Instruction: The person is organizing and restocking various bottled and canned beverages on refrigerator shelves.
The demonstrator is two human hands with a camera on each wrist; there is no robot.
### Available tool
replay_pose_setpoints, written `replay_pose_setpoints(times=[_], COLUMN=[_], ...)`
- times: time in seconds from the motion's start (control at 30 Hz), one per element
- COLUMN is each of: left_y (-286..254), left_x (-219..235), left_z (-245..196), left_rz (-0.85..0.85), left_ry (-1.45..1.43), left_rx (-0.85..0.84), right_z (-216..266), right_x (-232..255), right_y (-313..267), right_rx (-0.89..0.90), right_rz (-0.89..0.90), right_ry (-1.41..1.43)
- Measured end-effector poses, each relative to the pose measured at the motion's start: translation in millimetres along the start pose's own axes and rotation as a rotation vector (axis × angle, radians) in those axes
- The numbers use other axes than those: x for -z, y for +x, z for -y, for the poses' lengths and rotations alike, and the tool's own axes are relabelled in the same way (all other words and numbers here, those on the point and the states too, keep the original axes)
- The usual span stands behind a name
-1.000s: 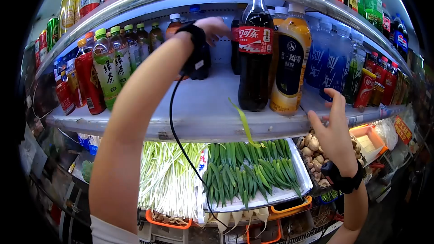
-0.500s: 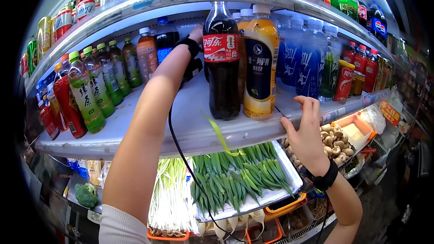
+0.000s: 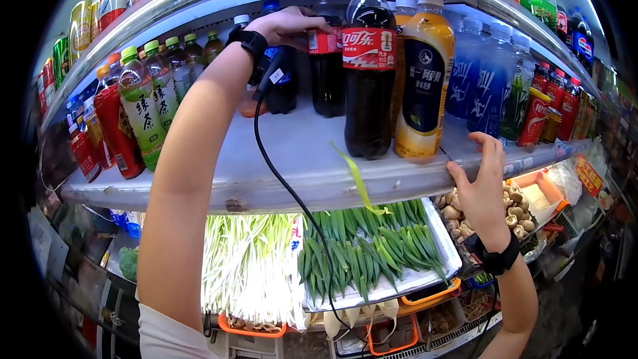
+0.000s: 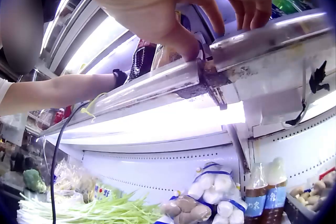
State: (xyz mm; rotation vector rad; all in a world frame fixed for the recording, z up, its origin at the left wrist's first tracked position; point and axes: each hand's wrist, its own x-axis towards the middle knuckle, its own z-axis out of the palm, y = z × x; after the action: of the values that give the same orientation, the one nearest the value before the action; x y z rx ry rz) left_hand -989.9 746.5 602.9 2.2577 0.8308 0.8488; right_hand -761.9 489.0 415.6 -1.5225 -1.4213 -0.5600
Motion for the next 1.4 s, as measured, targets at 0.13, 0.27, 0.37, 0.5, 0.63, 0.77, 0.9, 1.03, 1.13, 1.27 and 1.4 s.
replay_pose_setpoints(times=[0.13,0.27,0.37,0.5,0.63,0.77,0.9,1.03,1.13,1.27,1.4], left_y=[-1.5,-7.4,8.6,0.8,12.2,5.1,8.2,16.6,0.6,-11.9,-28.5], left_x=[2.0,-8.4,-29.4,-34.6,-37.0,-34.6,-34.7,-42.2,-36.9,-26.6,-23.1], left_z=[9.7,-5.0,-0.5,-10.8,0.4,-0.9,-1.3,-4.8,-12.0,-8.7,-12.0], left_rz=[0.055,0.034,-0.257,-0.241,-0.277,-0.204,-0.071,-0.133,-0.053,-0.062,-0.069], left_ry=[-0.091,-0.014,0.293,0.258,0.143,0.021,-0.071,-0.135,-0.108,-0.098,-0.108], left_rx=[-0.049,0.011,0.028,0.006,-0.079,-0.086,-0.050,-0.048,-0.011,0.029,0.095], right_z=[-0.8,0.0,-3.0,-3.4,-5.3,-4.9,-6.1,-4.8,-4.0,-5.7,-5.9], right_x=[1.1,0.9,0.8,1.0,1.2,2.0,2.8,4.2,3.2,3.0,3.0], right_y=[-0.6,-1.6,-2.1,-3.6,-2.9,-2.9,-1.2,-2.0,-2.2,-2.1,-1.9], right_rx=[0.014,-0.005,0.001,0.020,0.024,0.004,0.021,0.027,0.016,0.027,0.029], right_rz=[-0.004,0.014,0.003,-0.001,0.010,0.016,0.012,0.008,0.012,0.011,0.014], right_ry=[0.002,-0.005,-0.021,-0.025,-0.002,-0.001,0.007,0.009,0.019,0.020,0.019])
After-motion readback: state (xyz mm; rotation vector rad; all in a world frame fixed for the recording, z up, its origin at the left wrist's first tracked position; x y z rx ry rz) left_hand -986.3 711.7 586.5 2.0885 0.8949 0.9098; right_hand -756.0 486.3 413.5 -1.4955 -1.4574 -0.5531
